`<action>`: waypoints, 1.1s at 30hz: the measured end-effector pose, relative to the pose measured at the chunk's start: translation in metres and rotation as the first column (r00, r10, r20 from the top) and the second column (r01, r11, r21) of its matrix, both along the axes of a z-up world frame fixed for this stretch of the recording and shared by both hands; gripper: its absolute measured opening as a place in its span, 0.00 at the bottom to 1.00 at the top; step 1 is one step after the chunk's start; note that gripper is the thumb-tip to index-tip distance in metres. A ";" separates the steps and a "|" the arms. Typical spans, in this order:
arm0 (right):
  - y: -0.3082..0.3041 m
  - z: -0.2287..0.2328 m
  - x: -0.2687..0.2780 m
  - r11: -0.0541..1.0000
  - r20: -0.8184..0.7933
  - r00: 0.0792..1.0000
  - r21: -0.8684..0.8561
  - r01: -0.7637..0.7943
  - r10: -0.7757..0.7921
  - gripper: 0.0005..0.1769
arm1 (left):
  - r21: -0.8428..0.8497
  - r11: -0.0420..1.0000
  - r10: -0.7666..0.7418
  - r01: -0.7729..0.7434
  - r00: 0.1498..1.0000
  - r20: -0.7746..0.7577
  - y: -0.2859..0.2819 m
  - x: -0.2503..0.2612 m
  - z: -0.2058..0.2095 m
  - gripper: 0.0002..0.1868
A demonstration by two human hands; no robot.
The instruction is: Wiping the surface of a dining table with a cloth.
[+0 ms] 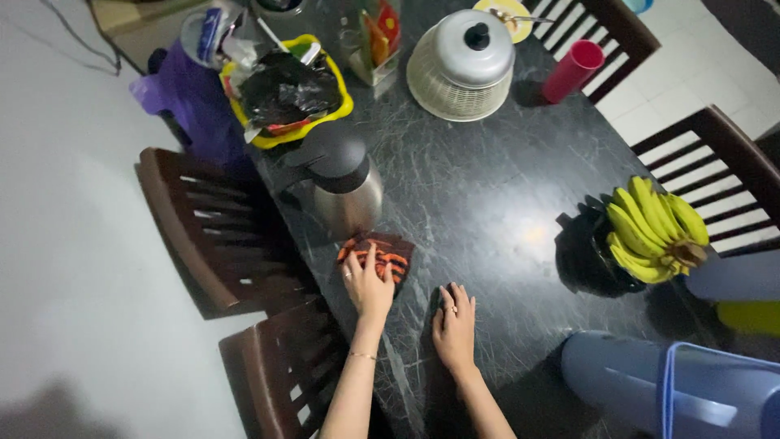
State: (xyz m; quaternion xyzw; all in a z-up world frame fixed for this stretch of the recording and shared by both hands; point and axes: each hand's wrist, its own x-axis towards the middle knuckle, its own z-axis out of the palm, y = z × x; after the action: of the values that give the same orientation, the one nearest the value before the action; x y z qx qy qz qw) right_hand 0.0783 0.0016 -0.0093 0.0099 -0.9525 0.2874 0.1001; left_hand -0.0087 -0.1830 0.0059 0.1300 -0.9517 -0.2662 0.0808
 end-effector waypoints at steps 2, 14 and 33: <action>-0.008 -0.001 0.000 1.000 0.015 1.000 -0.002 -0.024 0.024 0.29 | -0.030 0.998 0.061 -0.063 0.997 -0.055 -0.006 0.018 -0.005 0.30; -0.077 0.045 -0.037 0.981 0.035 0.987 -0.118 -0.154 0.159 0.31 | 0.214 0.962 0.200 -0.172 0.973 -0.117 -0.024 0.033 0.002 0.16; -0.140 0.141 -0.224 0.605 -0.194 0.926 -0.710 -0.360 0.323 0.70 | 0.893 0.361 0.236 0.267 0.901 -0.365 -0.134 -0.088 0.104 0.42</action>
State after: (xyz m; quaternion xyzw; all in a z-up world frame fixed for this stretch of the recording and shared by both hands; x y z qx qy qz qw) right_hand -0.1454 -0.1388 0.1316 0.1568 -0.7333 0.6588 0.0609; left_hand -0.0969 -0.3168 0.1097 0.0803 -0.5890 -0.7790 0.1996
